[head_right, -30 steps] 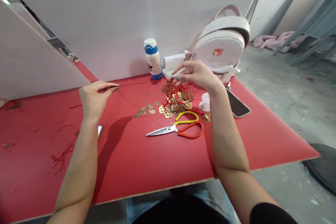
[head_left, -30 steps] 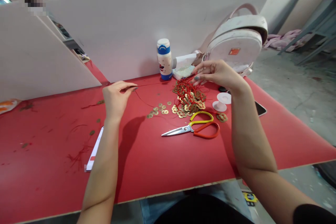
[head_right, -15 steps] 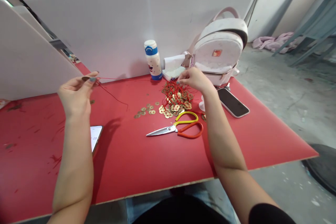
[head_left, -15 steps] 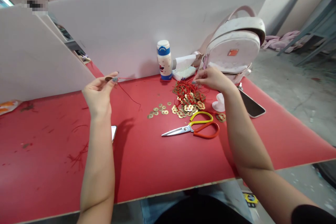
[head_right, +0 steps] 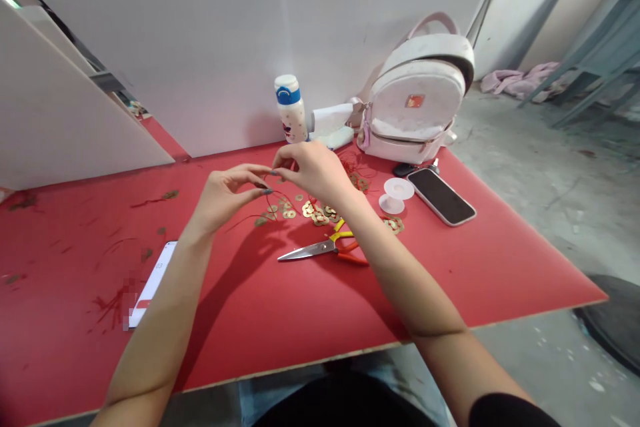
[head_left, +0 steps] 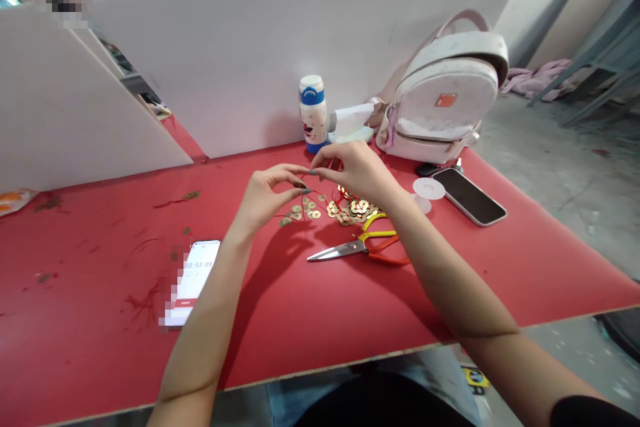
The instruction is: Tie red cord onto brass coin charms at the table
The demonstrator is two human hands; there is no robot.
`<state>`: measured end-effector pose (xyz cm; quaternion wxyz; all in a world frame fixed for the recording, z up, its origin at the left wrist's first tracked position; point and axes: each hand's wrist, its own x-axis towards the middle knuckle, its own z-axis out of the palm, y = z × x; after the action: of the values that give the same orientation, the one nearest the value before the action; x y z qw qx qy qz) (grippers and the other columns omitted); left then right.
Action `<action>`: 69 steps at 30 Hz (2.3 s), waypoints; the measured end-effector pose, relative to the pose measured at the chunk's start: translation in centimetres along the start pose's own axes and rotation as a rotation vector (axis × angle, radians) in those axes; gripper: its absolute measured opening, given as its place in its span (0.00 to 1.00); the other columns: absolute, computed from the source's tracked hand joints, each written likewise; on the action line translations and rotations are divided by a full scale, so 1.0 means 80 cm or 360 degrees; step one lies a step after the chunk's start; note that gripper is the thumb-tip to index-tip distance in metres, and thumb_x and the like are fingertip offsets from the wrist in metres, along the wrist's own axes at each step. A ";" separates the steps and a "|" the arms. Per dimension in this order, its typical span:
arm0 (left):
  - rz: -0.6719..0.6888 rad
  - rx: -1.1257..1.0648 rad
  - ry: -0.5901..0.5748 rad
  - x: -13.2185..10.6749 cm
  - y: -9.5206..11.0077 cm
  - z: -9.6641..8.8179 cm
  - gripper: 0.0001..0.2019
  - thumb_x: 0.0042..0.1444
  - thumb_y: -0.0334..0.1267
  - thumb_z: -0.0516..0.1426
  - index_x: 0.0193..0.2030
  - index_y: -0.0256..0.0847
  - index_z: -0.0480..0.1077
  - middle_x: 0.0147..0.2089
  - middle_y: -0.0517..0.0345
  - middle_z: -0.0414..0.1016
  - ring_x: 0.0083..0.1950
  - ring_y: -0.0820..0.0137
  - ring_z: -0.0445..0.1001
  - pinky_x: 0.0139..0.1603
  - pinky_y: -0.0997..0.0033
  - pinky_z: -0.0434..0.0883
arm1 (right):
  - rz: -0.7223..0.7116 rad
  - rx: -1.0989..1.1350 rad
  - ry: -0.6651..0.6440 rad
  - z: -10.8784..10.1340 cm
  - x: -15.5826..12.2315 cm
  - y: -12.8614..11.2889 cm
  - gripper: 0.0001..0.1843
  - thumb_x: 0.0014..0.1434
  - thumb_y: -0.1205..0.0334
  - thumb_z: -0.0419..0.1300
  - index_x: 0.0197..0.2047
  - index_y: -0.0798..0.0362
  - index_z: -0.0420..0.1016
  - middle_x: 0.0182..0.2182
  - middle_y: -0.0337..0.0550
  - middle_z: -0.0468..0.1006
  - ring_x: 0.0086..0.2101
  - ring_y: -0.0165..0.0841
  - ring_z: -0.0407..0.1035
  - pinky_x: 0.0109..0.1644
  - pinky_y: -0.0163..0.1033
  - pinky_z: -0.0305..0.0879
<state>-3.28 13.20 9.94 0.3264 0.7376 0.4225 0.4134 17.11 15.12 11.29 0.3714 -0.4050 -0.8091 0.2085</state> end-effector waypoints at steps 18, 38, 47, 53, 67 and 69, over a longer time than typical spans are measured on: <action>-0.0138 0.0172 -0.0081 -0.001 0.008 -0.026 0.10 0.50 0.44 0.65 0.29 0.39 0.79 0.34 0.51 0.82 0.39 0.61 0.80 0.48 0.61 0.76 | 0.0370 -0.0565 -0.0672 0.110 -0.002 0.073 0.07 0.55 0.70 0.65 0.39 0.52 0.82 0.40 0.49 0.82 0.42 0.41 0.76 0.37 0.33 0.64; -0.0246 0.0708 -0.0262 0.002 -0.016 -0.016 0.06 0.50 0.31 0.59 0.29 0.43 0.78 0.35 0.55 0.83 0.39 0.61 0.80 0.44 0.63 0.74 | 0.0702 0.1143 -0.0190 0.068 0.015 0.077 0.07 0.51 0.76 0.62 0.28 0.58 0.81 0.24 0.43 0.82 0.26 0.30 0.77 0.33 0.32 0.75; -0.0228 0.0747 -0.0267 0.002 -0.017 -0.011 0.07 0.50 0.31 0.58 0.29 0.43 0.79 0.34 0.55 0.83 0.37 0.62 0.80 0.42 0.64 0.74 | 0.0728 0.1094 -0.0209 0.072 0.015 0.063 0.07 0.50 0.77 0.62 0.26 0.58 0.79 0.22 0.40 0.80 0.24 0.29 0.75 0.29 0.29 0.73; -0.0259 0.0788 -0.0306 0.003 -0.017 -0.008 0.08 0.50 0.29 0.58 0.29 0.42 0.79 0.34 0.54 0.83 0.38 0.61 0.80 0.41 0.65 0.73 | 0.0722 0.1126 -0.0259 0.073 0.015 0.060 0.07 0.50 0.77 0.63 0.25 0.58 0.77 0.18 0.37 0.78 0.22 0.28 0.75 0.28 0.28 0.73; -0.0232 0.0858 -0.0267 0.002 -0.017 -0.012 0.09 0.50 0.26 0.59 0.29 0.43 0.79 0.34 0.54 0.83 0.38 0.61 0.80 0.42 0.64 0.73 | 0.0737 0.1148 -0.0248 0.078 0.015 0.066 0.05 0.48 0.75 0.65 0.25 0.57 0.77 0.19 0.39 0.79 0.24 0.32 0.77 0.30 0.32 0.75; -0.0260 0.0859 -0.0300 0.002 -0.017 -0.010 0.09 0.50 0.25 0.58 0.29 0.42 0.79 0.34 0.54 0.83 0.38 0.61 0.80 0.41 0.64 0.73 | 0.0730 0.1153 -0.0256 0.078 0.015 0.065 0.05 0.48 0.75 0.65 0.25 0.57 0.77 0.19 0.38 0.79 0.24 0.31 0.77 0.29 0.31 0.75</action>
<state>-4.38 14.04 9.21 0.1885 0.7965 0.5428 0.1882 14.45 18.90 4.52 0.3694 -0.4003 -0.5992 0.5868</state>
